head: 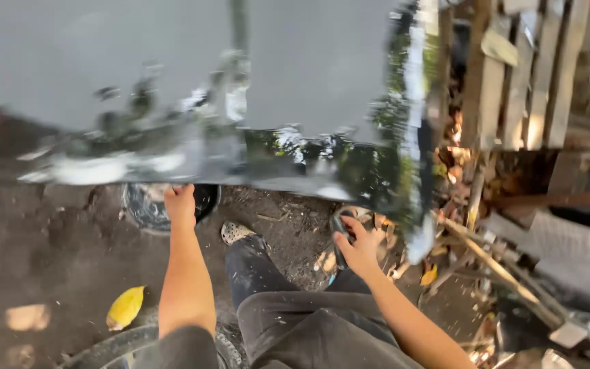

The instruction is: The person scrubs the exterior of a black car using a small rectangular block and a cloth. They repeatedly dip the cloth into a bucket of water to clean it and continue scrubbing various sections of the vehicle's body, including the hood and side panels.

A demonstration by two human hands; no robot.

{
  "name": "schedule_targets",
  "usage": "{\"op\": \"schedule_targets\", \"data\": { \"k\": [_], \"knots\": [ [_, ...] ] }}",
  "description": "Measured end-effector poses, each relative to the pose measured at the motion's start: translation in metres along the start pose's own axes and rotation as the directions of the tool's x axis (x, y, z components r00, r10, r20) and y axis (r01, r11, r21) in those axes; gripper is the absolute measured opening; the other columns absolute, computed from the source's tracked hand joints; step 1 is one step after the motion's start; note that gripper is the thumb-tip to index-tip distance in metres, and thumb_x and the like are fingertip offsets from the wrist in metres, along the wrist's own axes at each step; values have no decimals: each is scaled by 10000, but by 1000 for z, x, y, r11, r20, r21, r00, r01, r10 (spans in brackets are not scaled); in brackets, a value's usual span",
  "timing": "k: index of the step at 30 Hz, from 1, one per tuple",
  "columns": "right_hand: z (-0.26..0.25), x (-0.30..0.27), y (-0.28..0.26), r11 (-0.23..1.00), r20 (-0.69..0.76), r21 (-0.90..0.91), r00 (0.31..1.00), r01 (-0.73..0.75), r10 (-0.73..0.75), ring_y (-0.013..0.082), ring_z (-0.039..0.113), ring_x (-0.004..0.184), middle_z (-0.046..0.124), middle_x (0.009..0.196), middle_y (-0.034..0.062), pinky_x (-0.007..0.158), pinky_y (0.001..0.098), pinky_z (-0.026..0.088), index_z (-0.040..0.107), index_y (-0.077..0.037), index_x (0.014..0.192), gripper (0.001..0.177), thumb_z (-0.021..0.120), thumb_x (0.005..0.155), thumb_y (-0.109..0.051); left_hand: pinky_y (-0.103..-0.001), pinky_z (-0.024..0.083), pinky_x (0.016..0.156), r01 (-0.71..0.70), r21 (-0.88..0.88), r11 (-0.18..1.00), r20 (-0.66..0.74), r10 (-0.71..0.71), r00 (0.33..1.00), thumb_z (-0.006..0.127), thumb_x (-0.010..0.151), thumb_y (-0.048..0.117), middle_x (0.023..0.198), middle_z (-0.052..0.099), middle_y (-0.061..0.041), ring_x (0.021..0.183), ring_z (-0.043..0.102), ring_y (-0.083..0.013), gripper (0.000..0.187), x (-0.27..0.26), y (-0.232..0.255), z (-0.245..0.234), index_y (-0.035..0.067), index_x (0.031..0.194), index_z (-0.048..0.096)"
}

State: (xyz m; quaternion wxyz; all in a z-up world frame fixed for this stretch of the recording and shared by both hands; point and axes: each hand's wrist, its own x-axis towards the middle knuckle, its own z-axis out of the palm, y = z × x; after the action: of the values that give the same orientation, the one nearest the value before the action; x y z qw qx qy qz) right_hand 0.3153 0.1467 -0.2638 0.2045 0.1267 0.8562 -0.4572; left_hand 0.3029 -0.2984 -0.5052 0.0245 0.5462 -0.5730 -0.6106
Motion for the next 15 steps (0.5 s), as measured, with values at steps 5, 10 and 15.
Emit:
{"op": "schedule_targets", "data": {
  "k": [5, 10, 15],
  "knots": [
    [-55, 39, 57, 999, -104, -1, 994, 44, -44, 168, 649, 1035, 711, 1178, 93, 932, 317, 512, 608, -37, 1319, 459, 749, 909, -186, -370, 480, 757, -311, 421, 852, 213, 240, 947, 756, 834, 208, 868, 643, -92, 807, 595, -203, 252, -129, 29, 53, 32, 969, 638],
    [-144, 64, 91, 950, -92, 311, 996, 31, -3, 152, 631, 1027, 680, 1182, 90, 923, 309, 518, 590, -45, 1355, 480, 739, 914, -162, -356, 499, 813, -412, 82, 908, 493, 322, 808, 669, 980, 207, 1039, 660, -118, 935, 633, -263, 244, -225, -27, 141, 15, 1132, 669],
    [-289, 90, 92, 960, -196, 276, 981, 57, -2, 166, 622, 1053, 628, 1214, 113, 931, 319, 511, 596, -51, 1353, 512, 789, 887, -139, -361, 488, 657, -333, 376, 865, 487, 121, 865, 731, 912, 223, 748, 626, -90, 696, 572, -175, 279, -415, 78, 287, -15, 880, 589]
  ]
}}
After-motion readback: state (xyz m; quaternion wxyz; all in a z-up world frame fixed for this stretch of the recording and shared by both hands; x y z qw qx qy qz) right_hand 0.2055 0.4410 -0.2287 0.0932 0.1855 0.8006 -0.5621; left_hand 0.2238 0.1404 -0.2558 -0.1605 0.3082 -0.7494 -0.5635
